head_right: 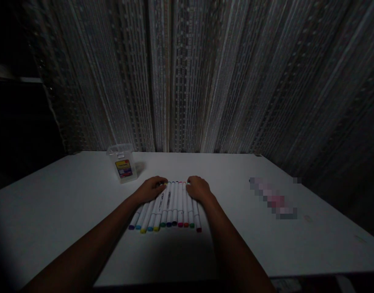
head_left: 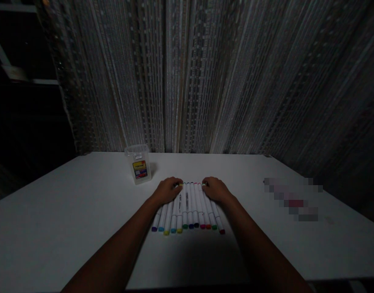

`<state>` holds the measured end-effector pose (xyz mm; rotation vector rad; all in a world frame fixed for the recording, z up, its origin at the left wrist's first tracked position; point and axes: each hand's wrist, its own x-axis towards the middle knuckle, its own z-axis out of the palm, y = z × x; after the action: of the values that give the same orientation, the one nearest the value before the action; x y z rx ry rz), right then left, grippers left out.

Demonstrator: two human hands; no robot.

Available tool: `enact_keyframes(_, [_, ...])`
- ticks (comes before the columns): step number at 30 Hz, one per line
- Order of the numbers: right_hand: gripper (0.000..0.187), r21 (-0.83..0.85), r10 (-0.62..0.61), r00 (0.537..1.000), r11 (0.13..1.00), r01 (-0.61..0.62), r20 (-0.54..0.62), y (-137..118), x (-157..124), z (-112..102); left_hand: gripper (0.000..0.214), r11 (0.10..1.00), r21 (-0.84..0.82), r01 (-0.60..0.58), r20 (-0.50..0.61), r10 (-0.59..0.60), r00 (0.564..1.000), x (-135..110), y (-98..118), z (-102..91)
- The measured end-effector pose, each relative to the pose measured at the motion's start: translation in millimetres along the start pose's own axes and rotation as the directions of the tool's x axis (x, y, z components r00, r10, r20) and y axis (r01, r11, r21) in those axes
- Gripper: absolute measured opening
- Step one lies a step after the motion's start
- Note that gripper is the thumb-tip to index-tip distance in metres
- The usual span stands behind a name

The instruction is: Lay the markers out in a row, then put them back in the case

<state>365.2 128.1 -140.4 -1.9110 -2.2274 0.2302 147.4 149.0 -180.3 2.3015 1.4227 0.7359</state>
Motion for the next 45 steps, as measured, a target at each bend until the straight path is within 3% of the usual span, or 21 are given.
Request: enact_keyframes(45, [0.03,-0.028,-0.015,1.0,0.999,0.015,-0.009,5.3,3.3,8.2,0.038,0.996,-0.088,0.019,0.013,-0.018,1.0,0.9,-4.2,3.6])
